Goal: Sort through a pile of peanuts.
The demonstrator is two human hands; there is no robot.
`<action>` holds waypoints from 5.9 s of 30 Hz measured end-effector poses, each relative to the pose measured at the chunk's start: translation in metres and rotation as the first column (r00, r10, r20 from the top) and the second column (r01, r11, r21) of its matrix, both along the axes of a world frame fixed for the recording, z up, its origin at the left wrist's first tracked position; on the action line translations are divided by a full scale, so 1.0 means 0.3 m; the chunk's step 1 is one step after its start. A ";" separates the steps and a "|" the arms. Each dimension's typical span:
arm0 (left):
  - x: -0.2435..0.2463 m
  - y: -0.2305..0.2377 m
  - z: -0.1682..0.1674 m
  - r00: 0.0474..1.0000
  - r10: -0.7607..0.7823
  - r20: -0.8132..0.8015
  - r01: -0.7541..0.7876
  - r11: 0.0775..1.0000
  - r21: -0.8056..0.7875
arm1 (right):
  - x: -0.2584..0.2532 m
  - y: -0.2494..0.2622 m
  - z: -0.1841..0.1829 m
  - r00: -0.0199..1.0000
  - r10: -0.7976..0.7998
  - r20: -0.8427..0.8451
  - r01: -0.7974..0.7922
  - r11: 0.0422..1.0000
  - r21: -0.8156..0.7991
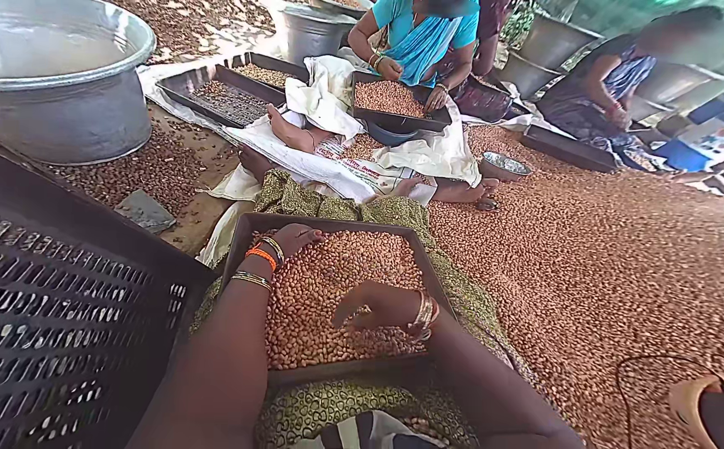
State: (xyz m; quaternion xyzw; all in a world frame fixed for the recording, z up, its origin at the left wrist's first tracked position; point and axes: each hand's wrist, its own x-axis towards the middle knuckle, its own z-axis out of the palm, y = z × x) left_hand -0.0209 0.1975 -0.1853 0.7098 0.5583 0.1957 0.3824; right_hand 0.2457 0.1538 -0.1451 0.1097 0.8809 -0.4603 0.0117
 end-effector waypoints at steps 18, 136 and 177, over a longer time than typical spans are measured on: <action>-0.016 0.017 -0.056 0.997 -0.002 0.072 0.000 0.999 0.037 | 0.245 0.021 -0.025 0.896 -0.366 0.251 0.238 0.874 0.423; -0.017 0.020 -0.049 0.997 0.034 0.068 -0.035 0.999 0.010 | 0.105 -0.029 -0.072 0.789 -0.318 0.526 0.115 0.917 0.382; -0.026 0.031 -0.069 0.997 0.003 0.072 -0.006 0.999 0.040 | 0.189 0.058 -0.024 0.905 -0.362 0.222 0.343 0.932 0.120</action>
